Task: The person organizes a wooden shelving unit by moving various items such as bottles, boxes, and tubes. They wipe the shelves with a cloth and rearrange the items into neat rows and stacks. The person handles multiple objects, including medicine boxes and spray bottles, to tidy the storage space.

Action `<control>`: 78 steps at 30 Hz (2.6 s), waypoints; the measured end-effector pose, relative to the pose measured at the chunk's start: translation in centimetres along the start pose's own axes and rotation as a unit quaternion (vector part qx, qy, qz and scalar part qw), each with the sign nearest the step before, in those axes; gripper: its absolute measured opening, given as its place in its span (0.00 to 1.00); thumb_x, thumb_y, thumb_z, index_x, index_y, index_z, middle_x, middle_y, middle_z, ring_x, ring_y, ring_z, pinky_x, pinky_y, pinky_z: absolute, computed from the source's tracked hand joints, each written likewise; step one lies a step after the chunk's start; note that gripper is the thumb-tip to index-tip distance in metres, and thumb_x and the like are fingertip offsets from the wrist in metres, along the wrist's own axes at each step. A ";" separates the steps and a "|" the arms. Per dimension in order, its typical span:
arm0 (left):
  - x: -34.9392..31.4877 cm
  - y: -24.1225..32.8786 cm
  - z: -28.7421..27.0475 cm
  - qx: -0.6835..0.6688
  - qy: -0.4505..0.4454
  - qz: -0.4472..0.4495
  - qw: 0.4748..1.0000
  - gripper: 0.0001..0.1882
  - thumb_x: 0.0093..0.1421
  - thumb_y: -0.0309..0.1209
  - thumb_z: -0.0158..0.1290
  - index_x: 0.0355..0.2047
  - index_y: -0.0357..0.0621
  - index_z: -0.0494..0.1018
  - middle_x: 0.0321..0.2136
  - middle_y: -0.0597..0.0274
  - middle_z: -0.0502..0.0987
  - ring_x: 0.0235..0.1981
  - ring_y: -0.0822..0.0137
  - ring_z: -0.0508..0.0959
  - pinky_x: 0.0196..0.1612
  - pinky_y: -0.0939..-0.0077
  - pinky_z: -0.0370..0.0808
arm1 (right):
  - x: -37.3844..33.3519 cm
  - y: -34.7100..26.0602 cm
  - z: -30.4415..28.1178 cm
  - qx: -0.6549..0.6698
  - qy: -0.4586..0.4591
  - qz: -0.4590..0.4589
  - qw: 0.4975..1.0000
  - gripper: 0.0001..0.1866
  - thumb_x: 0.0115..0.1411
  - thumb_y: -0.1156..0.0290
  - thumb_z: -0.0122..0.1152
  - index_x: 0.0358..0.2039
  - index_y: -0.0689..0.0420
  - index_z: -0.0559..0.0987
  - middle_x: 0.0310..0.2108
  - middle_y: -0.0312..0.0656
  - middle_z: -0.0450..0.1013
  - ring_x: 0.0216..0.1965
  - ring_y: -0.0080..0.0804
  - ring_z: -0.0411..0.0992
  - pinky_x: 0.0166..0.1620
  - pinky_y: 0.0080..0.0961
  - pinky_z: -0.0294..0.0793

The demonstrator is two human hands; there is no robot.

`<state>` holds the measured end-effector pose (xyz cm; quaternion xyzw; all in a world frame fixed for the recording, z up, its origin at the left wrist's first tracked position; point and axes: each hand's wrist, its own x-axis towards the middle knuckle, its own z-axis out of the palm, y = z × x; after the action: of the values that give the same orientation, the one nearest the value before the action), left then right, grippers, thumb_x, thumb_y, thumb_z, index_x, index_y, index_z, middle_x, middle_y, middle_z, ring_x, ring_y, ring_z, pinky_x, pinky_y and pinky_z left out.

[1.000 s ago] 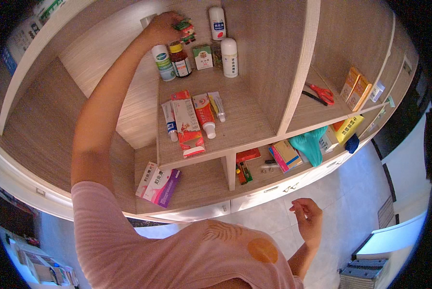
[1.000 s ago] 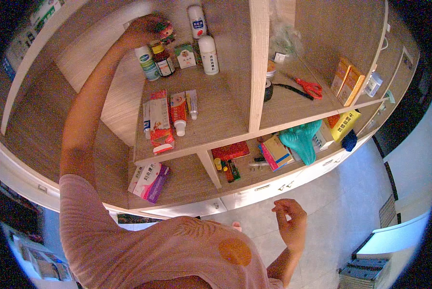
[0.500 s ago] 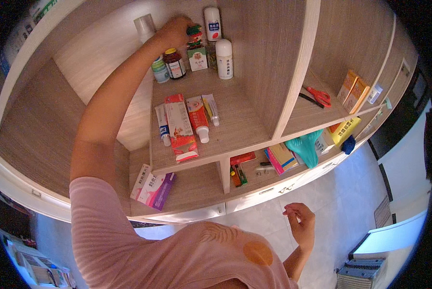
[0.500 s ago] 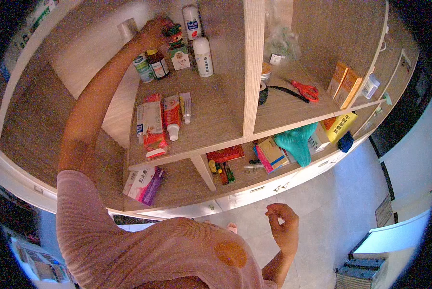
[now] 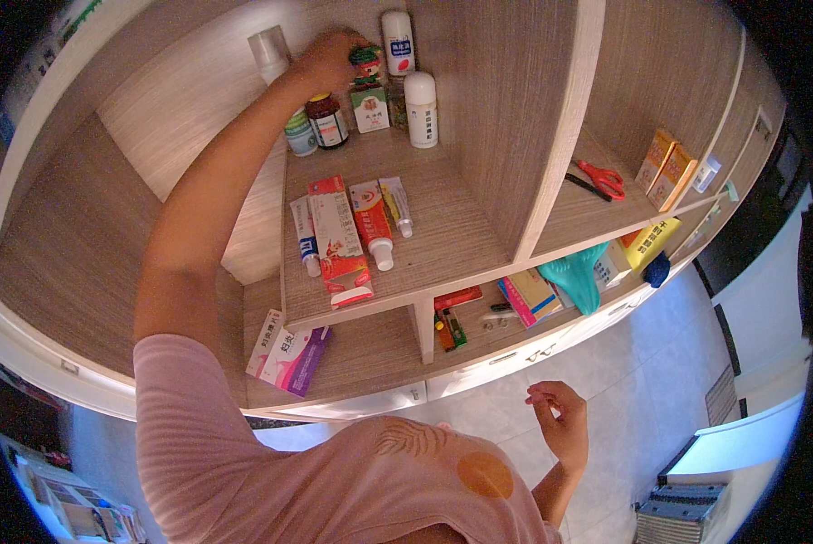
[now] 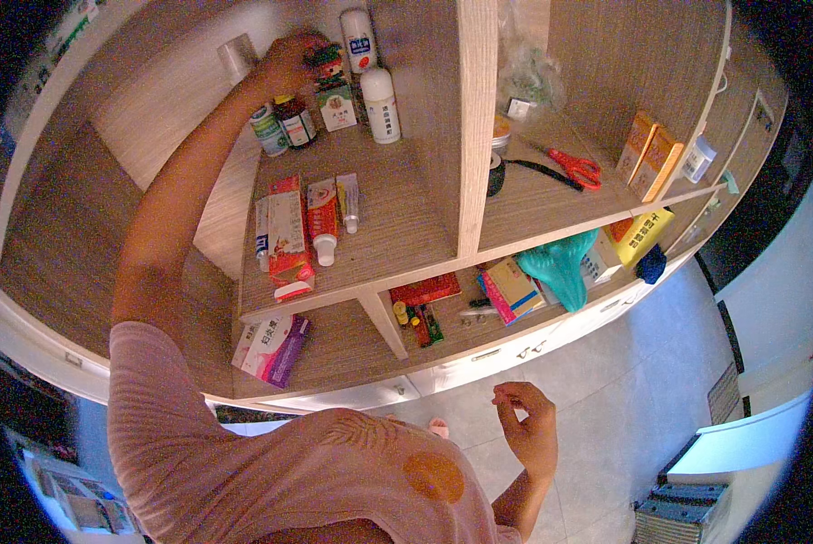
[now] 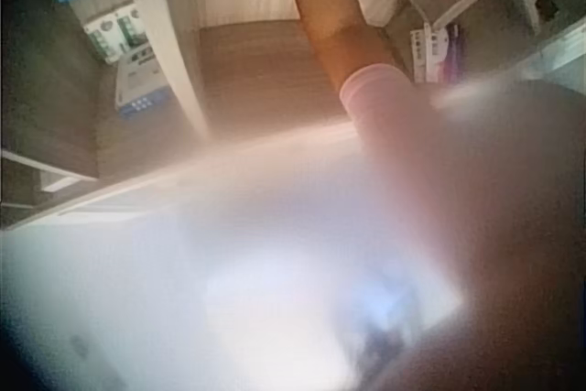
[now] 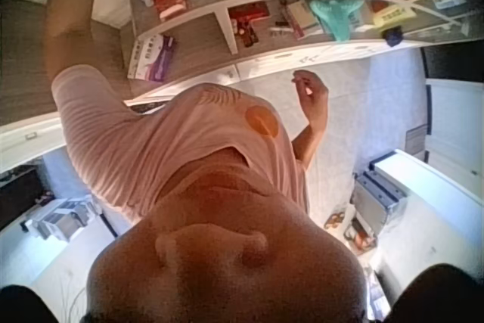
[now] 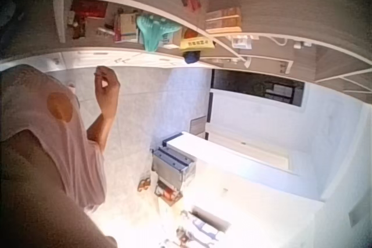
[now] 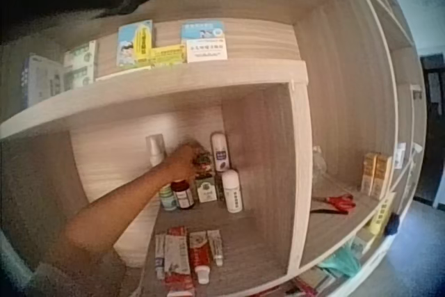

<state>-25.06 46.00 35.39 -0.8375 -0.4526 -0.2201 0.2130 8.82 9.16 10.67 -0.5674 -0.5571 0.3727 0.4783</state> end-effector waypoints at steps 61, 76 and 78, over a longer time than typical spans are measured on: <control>-23.2 13.9 -8.8 -0.232 -0.096 -0.012 0.968 0.28 0.52 0.40 0.56 0.50 0.41 0.64 0.53 0.40 0.61 0.55 0.45 0.61 0.57 0.62 0.58 | 16.9 -15.9 12.2 -0.218 -0.170 -0.506 0.817 0.14 0.57 0.73 0.48 0.42 0.64 0.72 0.41 0.55 0.69 0.45 0.53 0.67 0.46 0.40 0.68; -18.0 13.0 -5.1 -0.283 -0.088 0.056 0.953 0.31 0.52 0.48 0.53 0.49 0.39 0.66 0.52 0.46 0.65 0.53 0.52 0.64 0.56 0.58 0.58 | 16.8 -15.9 9.6 -0.256 -0.132 -0.399 0.870 0.11 0.57 0.74 0.45 0.38 0.66 0.71 0.36 0.61 0.68 0.39 0.56 0.67 0.44 0.41 0.66; -17.1 12.6 -4.2 -0.244 -0.078 0.103 0.961 0.32 0.52 0.50 0.52 0.50 0.40 0.65 0.51 0.48 0.65 0.54 0.53 0.64 0.57 0.54 0.55 | 16.9 -15.7 9.8 -0.224 -0.107 -0.398 0.883 0.12 0.58 0.72 0.45 0.38 0.66 0.71 0.36 0.61 0.68 0.40 0.57 0.67 0.43 0.41 0.66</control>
<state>-23.49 25.98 27.26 -0.9206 -0.3119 -0.2346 -0.0129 -3.21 25.89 24.99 -0.3469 -0.8525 0.0750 0.3838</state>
